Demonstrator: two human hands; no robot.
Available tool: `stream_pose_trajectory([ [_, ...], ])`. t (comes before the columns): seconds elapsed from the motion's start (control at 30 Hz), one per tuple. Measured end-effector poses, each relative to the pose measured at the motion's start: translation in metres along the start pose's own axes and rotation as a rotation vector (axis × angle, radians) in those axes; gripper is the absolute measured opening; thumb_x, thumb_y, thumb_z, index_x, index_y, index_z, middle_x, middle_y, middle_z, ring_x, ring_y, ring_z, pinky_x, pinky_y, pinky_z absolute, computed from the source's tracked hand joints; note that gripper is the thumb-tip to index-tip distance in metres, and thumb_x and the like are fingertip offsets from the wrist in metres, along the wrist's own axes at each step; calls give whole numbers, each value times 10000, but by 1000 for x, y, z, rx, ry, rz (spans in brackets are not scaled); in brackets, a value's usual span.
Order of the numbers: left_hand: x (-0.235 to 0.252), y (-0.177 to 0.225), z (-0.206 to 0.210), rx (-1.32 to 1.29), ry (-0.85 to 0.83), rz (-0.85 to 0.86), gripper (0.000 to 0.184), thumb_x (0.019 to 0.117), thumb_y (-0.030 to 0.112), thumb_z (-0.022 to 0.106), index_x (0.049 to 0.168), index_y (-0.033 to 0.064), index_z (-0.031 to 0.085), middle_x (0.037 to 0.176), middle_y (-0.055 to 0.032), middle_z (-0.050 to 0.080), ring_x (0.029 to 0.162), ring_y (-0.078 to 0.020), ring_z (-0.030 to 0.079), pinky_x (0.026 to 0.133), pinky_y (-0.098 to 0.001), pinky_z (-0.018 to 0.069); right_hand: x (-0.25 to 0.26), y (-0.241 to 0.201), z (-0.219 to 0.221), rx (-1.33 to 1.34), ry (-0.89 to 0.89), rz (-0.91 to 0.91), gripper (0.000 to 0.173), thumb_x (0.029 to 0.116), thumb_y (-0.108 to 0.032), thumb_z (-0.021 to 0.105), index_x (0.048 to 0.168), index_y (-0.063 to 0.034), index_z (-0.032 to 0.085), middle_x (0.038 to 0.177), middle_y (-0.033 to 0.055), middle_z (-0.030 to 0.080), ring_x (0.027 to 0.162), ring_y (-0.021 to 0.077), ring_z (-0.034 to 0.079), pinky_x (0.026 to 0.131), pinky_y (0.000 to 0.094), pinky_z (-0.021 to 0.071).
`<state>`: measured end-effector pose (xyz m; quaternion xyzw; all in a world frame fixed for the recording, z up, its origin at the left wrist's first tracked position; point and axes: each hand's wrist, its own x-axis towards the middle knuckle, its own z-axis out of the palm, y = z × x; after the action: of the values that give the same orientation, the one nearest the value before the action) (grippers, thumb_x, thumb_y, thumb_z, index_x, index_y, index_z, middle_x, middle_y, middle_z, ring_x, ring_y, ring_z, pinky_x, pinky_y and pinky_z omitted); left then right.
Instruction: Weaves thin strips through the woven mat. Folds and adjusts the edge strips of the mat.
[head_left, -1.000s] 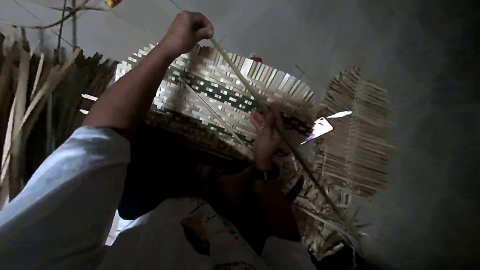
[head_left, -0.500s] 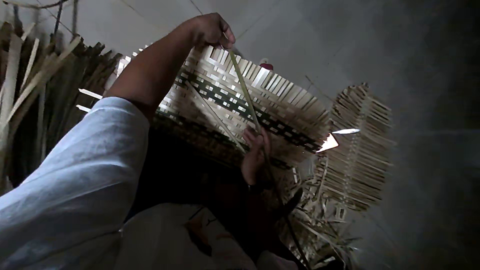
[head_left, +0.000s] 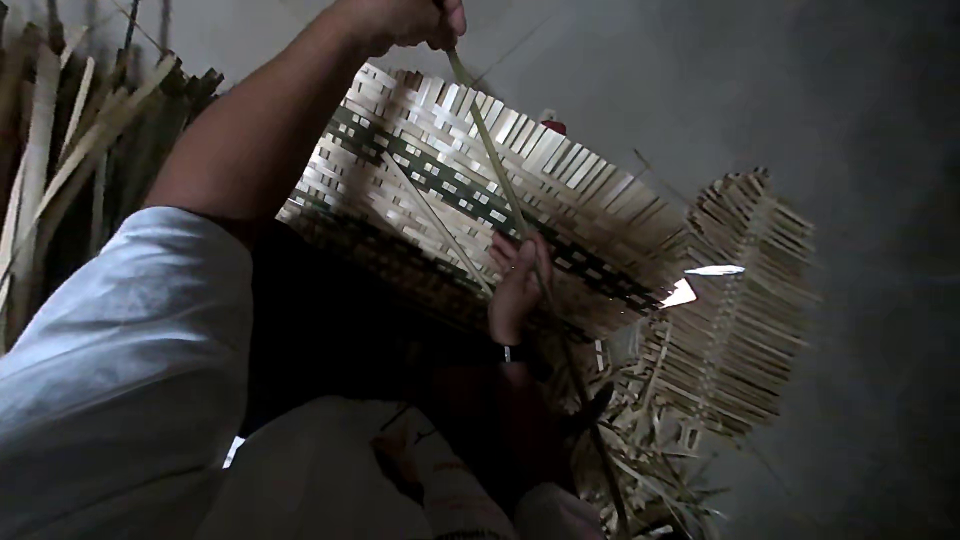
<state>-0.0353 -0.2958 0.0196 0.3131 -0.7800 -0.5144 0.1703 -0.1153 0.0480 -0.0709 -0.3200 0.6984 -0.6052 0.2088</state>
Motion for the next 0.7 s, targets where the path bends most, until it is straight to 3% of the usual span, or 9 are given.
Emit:
stream_pose_trajectory([
  [0.07,-6,1,-6,50,-4,-3,64,923,-7,684,891,49,680,793,37,637,668,11,552,635,-156,466,8,-3,-5,-22,-44,18,511,1133,-342,358,1531,-23,388,1261,87,719,1059,152,741,958,310,599],
  [0.13,-11,-2,-12,116,-29,-64,44,933,-18,672,968,8,677,857,2,639,728,-4,568,710,-170,487,25,-9,-10,-38,-77,28,467,1133,-311,361,1504,-38,442,1253,75,712,1018,128,742,912,290,606],
  [0.2,-15,-14,-18,127,-38,-126,87,940,14,684,1027,20,689,915,4,683,769,1,607,736,-178,507,52,-10,-12,-13,-68,-72,394,1123,-205,392,1404,44,510,1230,99,689,972,147,742,845,326,639],
  [0.3,-9,-44,-24,24,-57,-159,120,964,66,667,1078,34,687,947,-1,681,793,-30,619,739,-217,521,84,-17,-16,-42,-115,-111,391,1115,-215,407,1368,55,535,1226,107,678,962,155,740,825,334,645],
  [0.43,-1,-65,-23,-147,-88,-183,97,998,75,627,1087,55,660,921,31,655,721,-7,633,702,-184,560,90,-20,-19,-69,-151,-86,373,1118,-206,401,1376,30,531,1141,68,722,946,144,743,836,323,636],
  [0.53,-1,-63,-19,-169,-68,-211,110,1000,64,626,1101,58,669,927,39,657,720,11,615,681,-157,536,82,-13,-22,-49,-158,-85,355,1117,-198,424,1365,29,540,1079,60,757,941,157,756,841,330,640],
  [0.63,-6,-51,-18,-176,-26,-249,83,983,29,633,1053,54,671,878,34,659,672,5,600,635,-151,520,74,-13,-30,-97,-209,-53,405,1126,-283,401,1421,-21,494,1127,39,751,998,140,743,894,314,619],
  [0.7,-6,-46,-19,-158,-19,-251,90,968,11,647,1039,54,682,860,30,661,659,-3,602,644,-155,529,73,-16,-32,-128,-198,-60,392,1124,-265,411,1416,-25,512,1119,39,752,980,143,746,873,317,626],
])
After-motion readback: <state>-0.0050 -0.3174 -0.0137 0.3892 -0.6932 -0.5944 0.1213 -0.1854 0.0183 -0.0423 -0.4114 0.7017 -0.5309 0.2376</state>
